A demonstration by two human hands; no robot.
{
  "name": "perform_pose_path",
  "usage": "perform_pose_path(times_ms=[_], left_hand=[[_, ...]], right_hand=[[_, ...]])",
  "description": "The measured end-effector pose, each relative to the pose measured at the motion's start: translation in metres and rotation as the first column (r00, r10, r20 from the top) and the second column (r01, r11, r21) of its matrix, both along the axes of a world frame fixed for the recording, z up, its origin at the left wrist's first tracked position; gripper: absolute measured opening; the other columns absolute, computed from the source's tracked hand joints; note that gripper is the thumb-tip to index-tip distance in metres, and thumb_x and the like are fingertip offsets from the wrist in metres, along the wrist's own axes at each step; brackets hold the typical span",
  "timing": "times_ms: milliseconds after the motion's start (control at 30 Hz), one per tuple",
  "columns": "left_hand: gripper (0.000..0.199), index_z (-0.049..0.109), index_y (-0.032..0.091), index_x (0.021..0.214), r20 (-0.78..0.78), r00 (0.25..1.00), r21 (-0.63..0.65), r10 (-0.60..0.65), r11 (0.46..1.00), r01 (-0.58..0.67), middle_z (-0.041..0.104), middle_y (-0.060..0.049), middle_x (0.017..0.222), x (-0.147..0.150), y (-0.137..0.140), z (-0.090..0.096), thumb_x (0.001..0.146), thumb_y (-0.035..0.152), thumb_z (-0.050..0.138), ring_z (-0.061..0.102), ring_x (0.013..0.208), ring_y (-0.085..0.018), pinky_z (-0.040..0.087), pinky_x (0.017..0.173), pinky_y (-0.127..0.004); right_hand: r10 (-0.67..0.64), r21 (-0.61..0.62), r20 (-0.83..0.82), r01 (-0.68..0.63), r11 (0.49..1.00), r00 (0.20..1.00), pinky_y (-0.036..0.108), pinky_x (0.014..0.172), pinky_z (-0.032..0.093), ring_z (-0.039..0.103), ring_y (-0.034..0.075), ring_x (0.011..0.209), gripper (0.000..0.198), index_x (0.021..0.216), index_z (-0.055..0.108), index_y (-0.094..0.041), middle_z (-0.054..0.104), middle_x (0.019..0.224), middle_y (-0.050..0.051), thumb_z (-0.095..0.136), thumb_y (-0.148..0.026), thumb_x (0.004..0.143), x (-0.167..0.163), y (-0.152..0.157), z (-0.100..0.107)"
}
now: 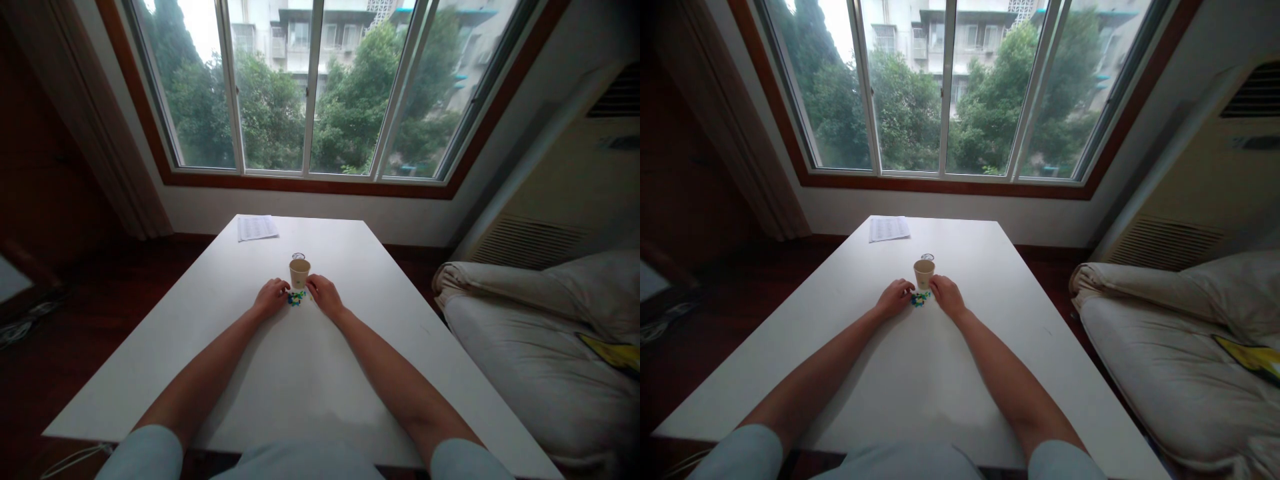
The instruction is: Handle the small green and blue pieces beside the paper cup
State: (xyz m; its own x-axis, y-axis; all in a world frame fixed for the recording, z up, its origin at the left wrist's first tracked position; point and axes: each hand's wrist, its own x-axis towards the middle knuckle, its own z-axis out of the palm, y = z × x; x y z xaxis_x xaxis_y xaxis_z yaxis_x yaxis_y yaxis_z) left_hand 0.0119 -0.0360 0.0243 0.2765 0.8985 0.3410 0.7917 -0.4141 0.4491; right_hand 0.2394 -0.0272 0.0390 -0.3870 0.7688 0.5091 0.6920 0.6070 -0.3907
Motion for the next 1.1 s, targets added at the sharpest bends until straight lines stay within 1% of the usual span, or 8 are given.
perform_pose_path(times_ms=[167, 333, 600, 667, 833, 967, 1100], left_hand=[[0.022, 0.07, 0.023, 0.101, 0.001, 1.0, 0.003, 0.004, 1.0, -0.004, 0.064, -0.005, 0.096, -0.0002, -0.0014, 0.0008, 0.084, 0.018, 0.056, 0.055, 0.093, -0.02, 0.045, 0.082, -0.031], [0.022, 0.07, 0.023, 0.1, 0.004, 1.0, 0.014, -0.006, 1.0, 0.006, 0.064, -0.005, 0.095, -0.0009, -0.001, 0.0005, 0.085, 0.017, 0.055, 0.055, 0.091, -0.019, 0.044, 0.08, -0.031], [0.021, 0.07, 0.023, 0.1, 0.002, 1.0, 0.004, 0.004, 1.0, -0.004, 0.064, -0.005, 0.096, 0.0002, -0.0017, 0.0013, 0.085, 0.018, 0.056, 0.056, 0.092, -0.019, 0.044, 0.082, -0.031], [0.021, 0.07, 0.023, 0.1, 0.0, 1.0, 0.007, -0.002, 1.0, 0.002, 0.064, -0.005, 0.096, 0.0, -0.0015, 0.0008, 0.085, 0.018, 0.056, 0.056, 0.092, -0.019, 0.044, 0.081, -0.031], [0.021, 0.07, 0.023, 0.099, -0.002, 1.0, 0.016, -0.009, 1.0, 0.009, 0.064, -0.005, 0.095, -0.0006, 0.0002, -0.0015, 0.085, 0.018, 0.056, 0.055, 0.092, -0.019, 0.044, 0.081, -0.03], [0.02, 0.07, 0.022, 0.098, -0.009, 1.0, 0.025, -0.02, 0.999, 0.021, 0.063, -0.005, 0.094, -0.0006, 0.0006, -0.0013, 0.085, 0.017, 0.055, 0.055, 0.091, -0.018, 0.043, 0.082, -0.03], [0.02, 0.07, 0.022, 0.099, -0.009, 1.0, 0.016, -0.013, 1.0, 0.014, 0.063, -0.005, 0.095, -0.0003, -0.0005, 0.0007, 0.085, 0.017, 0.056, 0.055, 0.092, -0.019, 0.043, 0.082, -0.03]], right_hand=[[0.028, 0.014, -0.041, -0.027, 1.0, 0.999, 0.027, 0.079, 0.042, 0.057, 0.019, 0.087, 0.017, 0.098, 0.058, -0.021, 0.064, 0.093, 0.006, 0.042, -0.027, 0.1, 0.0007, -0.0024, 0.0011], [0.015, 0.013, -0.01, -0.015, 1.0, 1.0, 0.027, 0.079, 0.041, 0.056, 0.019, 0.086, 0.014, 0.097, 0.057, -0.022, 0.064, 0.092, 0.005, 0.044, -0.026, 0.099, 0.0016, -0.0029, 0.0003], [0.007, -0.003, 0.005, -0.007, 1.0, 1.0, 0.026, 0.073, 0.04, 0.055, 0.018, 0.077, 0.015, 0.094, 0.056, -0.022, 0.062, 0.084, 0.003, 0.043, -0.028, 0.099, 0.0035, -0.0008, -0.0022], [0.013, 0.006, -0.001, -0.013, 1.0, 1.0, 0.026, 0.074, 0.041, 0.056, 0.018, 0.079, 0.015, 0.096, 0.057, -0.022, 0.063, 0.086, 0.004, 0.044, -0.028, 0.099, 0.0036, -0.0003, -0.003], [0.045, 0.033, -0.051, -0.044, 0.999, 0.998, 0.027, 0.082, 0.043, 0.059, 0.019, 0.09, 0.017, 0.102, 0.061, -0.021, 0.066, 0.097, 0.006, 0.045, -0.026, 0.099, 0.0045, 0.0014, -0.0057], [0.098, 0.032, -0.111, -0.095, 0.995, 0.989, 0.027, 0.077, 0.044, 0.059, 0.018, 0.084, 0.017, 0.105, 0.063, -0.021, 0.067, 0.094, 0.005, 0.048, -0.025, 0.097, 0.0053, 0.0024, -0.0073], [0.077, 0.032, -0.167, -0.072, 0.997, 0.983, 0.026, 0.073, 0.043, 0.058, 0.017, 0.079, 0.017, 0.102, 0.064, -0.022, 0.067, 0.09, 0.004, 0.049, -0.026, 0.096, 0.0059, 0.0029, -0.0076]])
